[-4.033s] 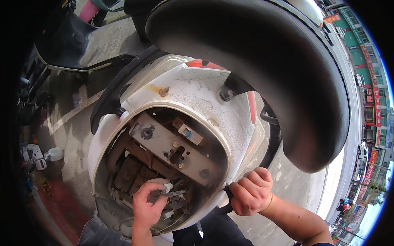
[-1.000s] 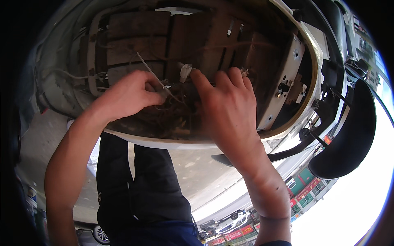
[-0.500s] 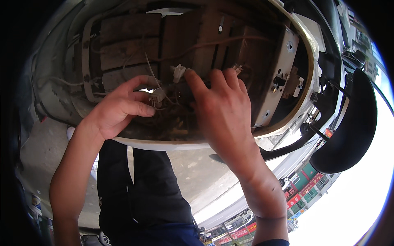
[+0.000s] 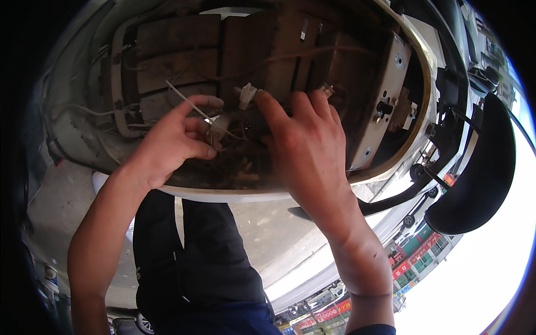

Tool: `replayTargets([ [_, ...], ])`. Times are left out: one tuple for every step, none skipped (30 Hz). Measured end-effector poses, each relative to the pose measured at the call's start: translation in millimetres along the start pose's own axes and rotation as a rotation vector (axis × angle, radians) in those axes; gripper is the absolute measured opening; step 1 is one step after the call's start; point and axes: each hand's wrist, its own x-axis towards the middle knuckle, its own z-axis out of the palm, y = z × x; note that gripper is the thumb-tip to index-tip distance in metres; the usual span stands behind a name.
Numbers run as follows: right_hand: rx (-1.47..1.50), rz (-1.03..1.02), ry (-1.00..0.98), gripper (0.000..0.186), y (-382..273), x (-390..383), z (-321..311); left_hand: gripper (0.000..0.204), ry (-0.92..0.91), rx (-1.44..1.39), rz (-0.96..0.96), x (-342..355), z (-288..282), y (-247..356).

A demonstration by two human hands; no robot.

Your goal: The person works on the internal wiring of a white scooter with the seat removed. They disconnect and reconnect several wire connectors under the seat, then use a multimeter to test electrical continuity on the scooter's wiring.

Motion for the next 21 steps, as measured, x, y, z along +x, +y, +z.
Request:
replayTargets([
  [0.004,0.000,-0.002,0.055,0,0,0,0.075,-0.001,-0.007,0.001,1,0,-1],
  [0.005,-0.001,-0.006,0.055,0,0,0,0.075,0.012,-0.005,-0.004,1,1,0],
  [0.005,0.000,-0.010,0.055,1,0,0,0.076,0.023,-0.003,-0.009,-1,2,1],
  [0.006,0.000,-0.014,0.055,1,0,-1,0.076,0.035,-0.001,-0.014,-1,3,2],
  [0.006,-0.002,-0.013,0.055,2,0,-1,0.076,0.033,-0.006,-0.015,-1,3,3],
  [0.007,-0.004,-0.011,0.055,2,1,0,0.076,0.033,-0.010,-0.016,-1,3,3],
  [0.007,-0.007,-0.009,0.055,3,1,0,0.076,0.032,-0.014,-0.016,-1,3,3],
  [0.006,-0.006,-0.010,0.055,3,1,0,0.075,0.024,-0.022,-0.021,-1,2,4],
  [0.005,-0.006,-0.011,0.055,3,1,-1,0.073,0.016,-0.029,-0.026,-1,1,4],
  [0.004,-0.006,-0.012,0.055,3,1,-1,0.072,0.009,-0.036,-0.031,-2,0,4],
  [0.007,-0.007,-0.009,0.055,3,1,0,0.070,-0.004,-0.087,-0.035,-1,-1,4],
  [0.009,-0.010,-0.006,0.055,4,1,0,0.068,-0.017,-0.138,-0.038,0,-4,4],
  [0.012,-0.012,-0.003,0.055,4,2,0,0.066,-0.029,-0.190,-0.041,1,-5,4],
  [0.005,-0.009,-0.010,0.055,4,2,0,0.062,0.009,-0.148,-0.044,2,-4,3],
  [0.000,-0.006,-0.017,0.055,3,1,-1,0.057,0.049,-0.106,-0.046,3,-2,2],
  [-0.006,-0.003,-0.023,0.055,2,1,-1,0.053,0.089,-0.064,-0.049,3,-2,2],
  [0.005,-0.009,-0.019,0.055,2,0,-2,0.051,0.091,0.020,-0.028,3,-3,2],
  [0.015,-0.012,-0.018,0.055,2,-2,-2,0.048,0.089,0.104,-0.010,2,-5,1],
  [0.026,-0.014,-0.017,0.054,2,-4,-2,0.046,0.085,0.188,0.008,2,-6,1],
  [0.031,-0.012,-0.021,0.053,0,-6,-4,0.043,0.063,0.287,0.026,2,-8,3],
  [0.034,-0.012,-0.021,0.051,0,-6,-7,0.041,0.043,0.386,0.047,2,-9,9],
])
